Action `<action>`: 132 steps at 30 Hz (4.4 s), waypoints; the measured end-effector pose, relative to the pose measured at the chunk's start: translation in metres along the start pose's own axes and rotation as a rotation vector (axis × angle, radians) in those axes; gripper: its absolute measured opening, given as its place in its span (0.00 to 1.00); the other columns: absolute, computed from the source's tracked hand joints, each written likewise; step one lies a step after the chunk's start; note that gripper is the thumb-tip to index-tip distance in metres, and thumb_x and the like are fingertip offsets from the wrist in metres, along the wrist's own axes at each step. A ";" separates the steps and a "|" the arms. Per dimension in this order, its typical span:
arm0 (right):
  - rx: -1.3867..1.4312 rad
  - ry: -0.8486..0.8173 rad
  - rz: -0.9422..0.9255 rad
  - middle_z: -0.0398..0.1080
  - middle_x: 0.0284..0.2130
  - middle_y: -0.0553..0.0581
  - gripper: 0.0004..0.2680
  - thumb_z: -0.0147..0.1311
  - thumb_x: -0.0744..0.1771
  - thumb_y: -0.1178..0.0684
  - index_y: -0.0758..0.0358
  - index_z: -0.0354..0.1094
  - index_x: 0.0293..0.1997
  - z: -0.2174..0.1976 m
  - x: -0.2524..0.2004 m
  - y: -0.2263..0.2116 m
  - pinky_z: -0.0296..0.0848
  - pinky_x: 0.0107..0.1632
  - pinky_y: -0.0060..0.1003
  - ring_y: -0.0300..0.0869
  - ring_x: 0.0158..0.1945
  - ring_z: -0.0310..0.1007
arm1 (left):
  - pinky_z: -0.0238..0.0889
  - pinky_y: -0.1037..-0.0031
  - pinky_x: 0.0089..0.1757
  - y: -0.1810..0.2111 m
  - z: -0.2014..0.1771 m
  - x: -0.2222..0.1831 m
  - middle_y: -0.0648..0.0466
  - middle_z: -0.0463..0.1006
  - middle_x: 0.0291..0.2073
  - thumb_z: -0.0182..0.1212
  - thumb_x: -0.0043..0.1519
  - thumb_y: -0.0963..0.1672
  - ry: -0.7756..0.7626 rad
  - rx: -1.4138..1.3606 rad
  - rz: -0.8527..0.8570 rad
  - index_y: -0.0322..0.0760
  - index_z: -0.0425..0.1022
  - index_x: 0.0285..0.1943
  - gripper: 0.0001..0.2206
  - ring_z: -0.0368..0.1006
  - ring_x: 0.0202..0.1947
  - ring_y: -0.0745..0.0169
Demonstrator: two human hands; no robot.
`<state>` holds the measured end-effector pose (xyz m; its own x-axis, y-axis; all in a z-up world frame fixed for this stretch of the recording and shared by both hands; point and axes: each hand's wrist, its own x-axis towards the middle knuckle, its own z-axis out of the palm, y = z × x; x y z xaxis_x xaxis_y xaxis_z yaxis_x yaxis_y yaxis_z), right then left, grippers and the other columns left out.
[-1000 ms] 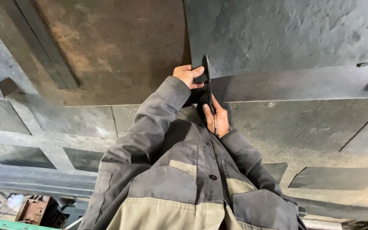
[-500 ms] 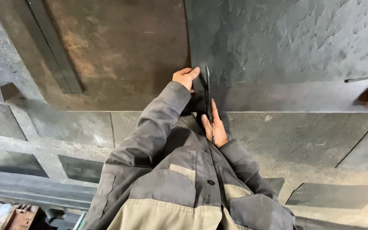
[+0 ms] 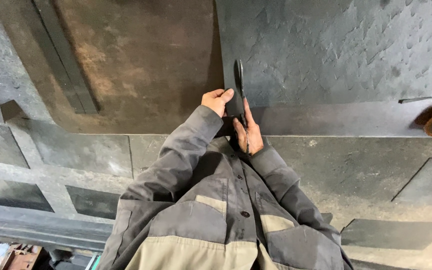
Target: The recorder uses large industrial scissors to cut strips from a thick black rubber sheet on a metal workbench.
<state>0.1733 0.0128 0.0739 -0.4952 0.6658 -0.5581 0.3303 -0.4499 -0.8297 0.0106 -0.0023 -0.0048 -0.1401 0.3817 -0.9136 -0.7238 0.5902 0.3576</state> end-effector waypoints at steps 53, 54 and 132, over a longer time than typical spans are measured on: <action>0.394 -0.211 -0.217 0.45 0.78 0.59 0.36 0.56 0.70 0.43 0.62 0.29 0.83 -0.015 0.093 -0.045 0.53 0.76 0.35 0.44 0.78 0.49 | 0.74 0.65 0.36 0.132 0.030 0.057 0.48 0.82 0.34 0.67 0.61 0.44 -0.141 0.077 -0.057 0.28 0.80 0.42 0.11 0.78 0.32 0.57; 0.346 -0.131 -0.084 0.46 0.78 0.60 0.31 0.52 0.72 0.50 0.63 0.30 0.82 -0.015 0.105 -0.043 0.55 0.75 0.36 0.45 0.77 0.52 | 0.74 0.67 0.37 0.129 0.030 0.054 0.48 0.82 0.33 0.67 0.61 0.44 -0.174 0.024 -0.029 0.27 0.80 0.41 0.10 0.78 0.32 0.58; -0.054 0.101 -0.083 0.65 0.67 0.60 0.27 0.55 0.70 0.58 0.53 0.44 0.80 -0.008 0.255 -0.078 0.66 0.68 0.35 0.44 0.67 0.68 | 0.77 0.64 0.37 0.314 0.075 0.109 0.50 0.83 0.39 0.67 0.59 0.49 -0.262 0.273 0.029 0.34 0.81 0.47 0.15 0.81 0.35 0.59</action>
<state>0.0278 0.2225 -0.0039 -0.4403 0.7571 -0.4826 0.3358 -0.3597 -0.8705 -0.1817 0.2779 0.0222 0.0456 0.5494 -0.8343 -0.5101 0.7309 0.4535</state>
